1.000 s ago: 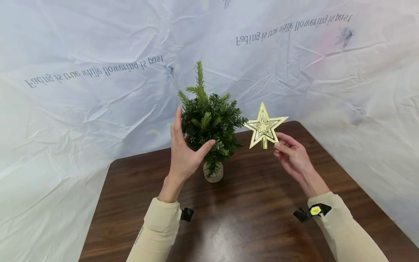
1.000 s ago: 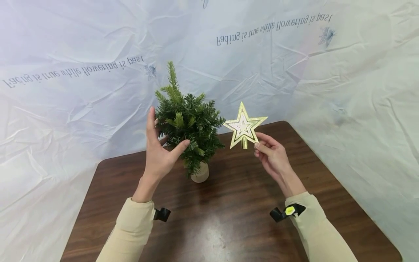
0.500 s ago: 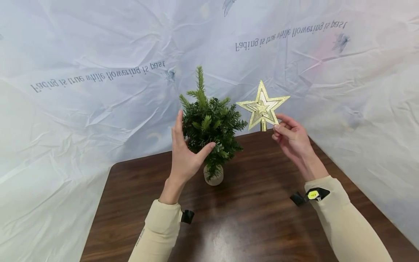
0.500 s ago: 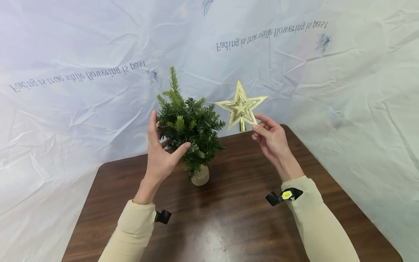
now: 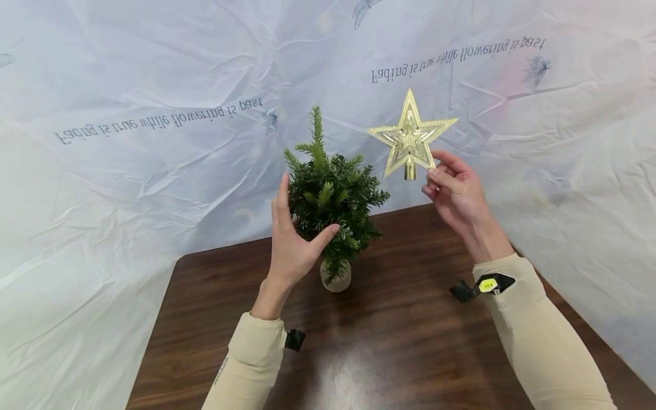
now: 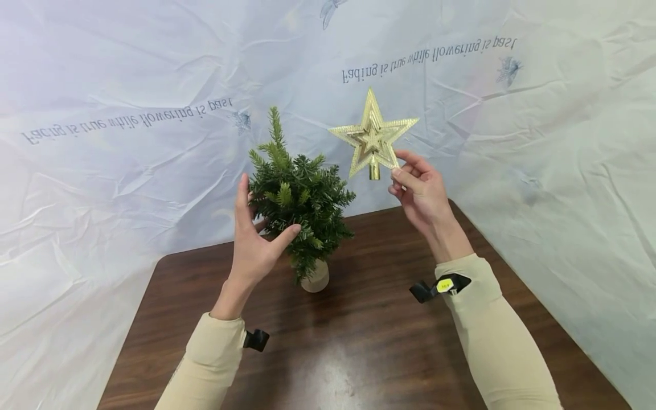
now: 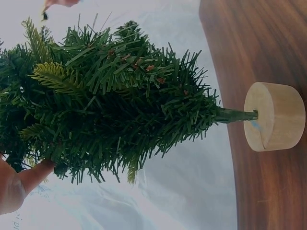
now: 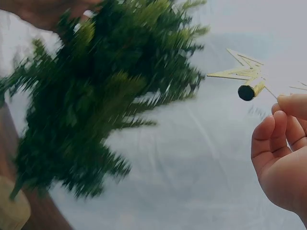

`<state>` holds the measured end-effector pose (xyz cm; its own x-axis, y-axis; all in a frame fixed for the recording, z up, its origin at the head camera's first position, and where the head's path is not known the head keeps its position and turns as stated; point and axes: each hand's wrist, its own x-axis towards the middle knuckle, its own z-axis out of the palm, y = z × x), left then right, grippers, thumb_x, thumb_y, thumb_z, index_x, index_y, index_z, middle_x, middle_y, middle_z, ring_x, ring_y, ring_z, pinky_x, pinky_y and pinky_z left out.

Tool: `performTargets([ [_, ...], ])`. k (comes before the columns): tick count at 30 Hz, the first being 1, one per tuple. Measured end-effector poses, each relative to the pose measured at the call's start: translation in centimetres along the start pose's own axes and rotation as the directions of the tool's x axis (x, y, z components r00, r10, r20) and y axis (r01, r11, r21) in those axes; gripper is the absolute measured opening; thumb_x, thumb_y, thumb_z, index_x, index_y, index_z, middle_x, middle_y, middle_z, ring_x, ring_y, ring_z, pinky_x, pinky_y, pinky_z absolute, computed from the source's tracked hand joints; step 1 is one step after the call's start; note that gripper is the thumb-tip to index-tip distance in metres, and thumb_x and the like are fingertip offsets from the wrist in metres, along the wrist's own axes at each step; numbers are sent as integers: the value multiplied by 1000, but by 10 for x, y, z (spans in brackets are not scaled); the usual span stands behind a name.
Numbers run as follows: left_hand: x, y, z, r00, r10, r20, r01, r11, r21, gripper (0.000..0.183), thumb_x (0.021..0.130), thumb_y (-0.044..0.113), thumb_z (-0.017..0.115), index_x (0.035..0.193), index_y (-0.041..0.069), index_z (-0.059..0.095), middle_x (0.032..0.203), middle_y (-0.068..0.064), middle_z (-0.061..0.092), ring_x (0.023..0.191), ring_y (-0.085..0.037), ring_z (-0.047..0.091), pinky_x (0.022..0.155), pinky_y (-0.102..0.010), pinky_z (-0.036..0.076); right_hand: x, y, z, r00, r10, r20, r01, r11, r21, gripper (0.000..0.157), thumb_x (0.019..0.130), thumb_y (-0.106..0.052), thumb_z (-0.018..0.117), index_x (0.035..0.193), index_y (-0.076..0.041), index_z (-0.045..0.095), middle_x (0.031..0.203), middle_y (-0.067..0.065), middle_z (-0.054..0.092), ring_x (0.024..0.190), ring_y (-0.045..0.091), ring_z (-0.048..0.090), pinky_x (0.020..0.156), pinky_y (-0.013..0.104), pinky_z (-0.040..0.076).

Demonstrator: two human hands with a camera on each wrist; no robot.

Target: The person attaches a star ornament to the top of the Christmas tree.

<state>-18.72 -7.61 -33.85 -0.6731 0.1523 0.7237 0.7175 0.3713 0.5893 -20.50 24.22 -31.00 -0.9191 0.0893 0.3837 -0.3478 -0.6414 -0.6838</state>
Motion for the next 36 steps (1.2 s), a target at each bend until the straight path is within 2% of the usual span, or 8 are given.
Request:
performTargets([
  [5,0,0,0,1000,-4,1,4,1000,0,114,91,74,67,171,17,10,177,-4,16,158,-29,27,120,-69,29,20,-10,28,999,-23,24,22,1000,5,30,98,14,62,115,-6,76,74,5,59,64,16,52,62,25,45],
  [13,-2,-2,0,1000,0,-7,0,1000,-6,111,91,72,68,172,24,9,176,-8,19,155,-30,31,118,-66,33,46,-18,73,995,-32,91,33,999,-16,33,101,13,58,114,-11,77,75,4,58,66,15,53,65,25,48],
  [22,-1,0,0,1000,12,-1,-12,1000,-9,111,92,71,68,172,18,11,170,-17,27,152,-31,34,120,-63,33,60,-18,106,990,-29,141,31,999,-12,38,103,13,54,113,-14,77,76,3,56,67,15,54,67,25,51],
  [29,-2,1,-1,1000,-12,5,12,1000,-9,111,91,74,66,172,24,10,169,-16,28,154,-30,33,120,-63,34,64,-12,130,989,0,151,-9,998,63,32,102,14,56,114,-8,76,77,6,56,67,16,53,65,28,53],
  [32,-1,0,-1,1000,-4,3,4,1000,-9,112,91,73,67,172,21,10,168,-17,30,154,-31,33,120,-63,34,67,-10,139,990,-8,140,5,1000,18,34,102,12,56,113,-13,77,77,4,56,67,15,53,66,27,53],
  [36,-1,0,-1,1000,4,-1,-4,1000,-5,113,91,73,67,172,16,11,168,-16,29,154,-31,33,121,-63,33,70,-7,150,990,4,138,-7,1000,19,34,102,13,56,112,-12,78,76,4,55,65,15,52,64,28,53],
])
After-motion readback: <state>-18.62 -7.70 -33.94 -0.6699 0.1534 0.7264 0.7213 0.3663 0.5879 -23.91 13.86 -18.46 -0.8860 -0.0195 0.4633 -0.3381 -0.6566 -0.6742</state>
